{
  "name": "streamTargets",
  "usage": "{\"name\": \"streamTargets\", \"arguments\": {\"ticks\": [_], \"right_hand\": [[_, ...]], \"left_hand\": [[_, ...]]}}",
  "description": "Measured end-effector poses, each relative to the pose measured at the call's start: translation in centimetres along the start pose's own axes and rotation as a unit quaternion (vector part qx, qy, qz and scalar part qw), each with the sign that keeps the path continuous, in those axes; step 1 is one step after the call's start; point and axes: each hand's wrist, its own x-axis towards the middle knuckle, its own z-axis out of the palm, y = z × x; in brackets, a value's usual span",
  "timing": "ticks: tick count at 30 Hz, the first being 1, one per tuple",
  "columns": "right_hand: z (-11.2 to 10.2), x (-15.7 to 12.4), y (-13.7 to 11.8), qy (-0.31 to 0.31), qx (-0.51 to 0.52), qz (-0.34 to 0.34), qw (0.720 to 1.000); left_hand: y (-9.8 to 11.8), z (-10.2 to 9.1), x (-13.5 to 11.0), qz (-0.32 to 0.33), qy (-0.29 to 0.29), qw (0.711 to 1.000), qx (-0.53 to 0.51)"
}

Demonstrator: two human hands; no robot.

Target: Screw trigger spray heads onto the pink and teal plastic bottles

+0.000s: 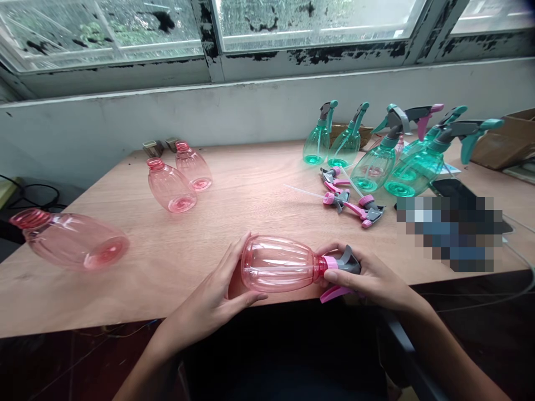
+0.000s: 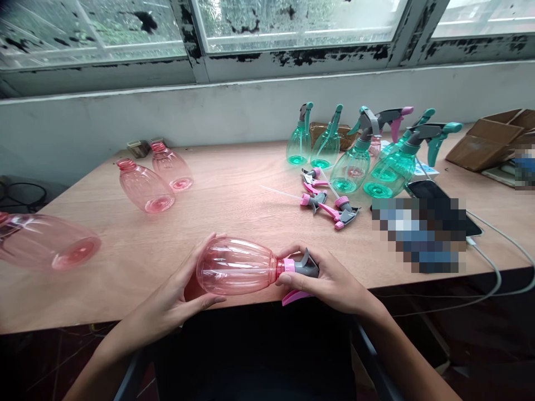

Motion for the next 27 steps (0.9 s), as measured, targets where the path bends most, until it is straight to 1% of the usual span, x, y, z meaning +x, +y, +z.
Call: {"name": "streamTargets", "arguments": {"ticks": [6, 13, 16, 21, 27], "right_hand": [[0.01, 0.04, -0.09, -0.013, 0.020, -0.001, 1.000], [-0.10, 0.03, 0.00, -0.035, 0.013, -0.015, 0.999], [-0.08, -0.02, -0.14, -0.039, -0.003, -0.020, 0.999], [0.01, 0.01, -0.23, -0.038, -0.008, -0.021, 0.999], [-0.06, 0.09, 0.09, -0.025, -0.011, -0.026, 0.999]], "left_hand": [[0.39, -0.07, -0.08, -0.011, -0.003, 1.000, -0.008], [0.29, -0.27, -0.29, -0.038, -0.015, 0.996, -0.081], [0.13, -0.22, -0.24, -0.032, -0.020, 0.993, -0.113], [0.29, -0.15, -0.19, -0.035, -0.010, 0.992, -0.117], [0.35, -0.11, -0.06, -0.020, -0.016, 0.990, -0.139]]}}
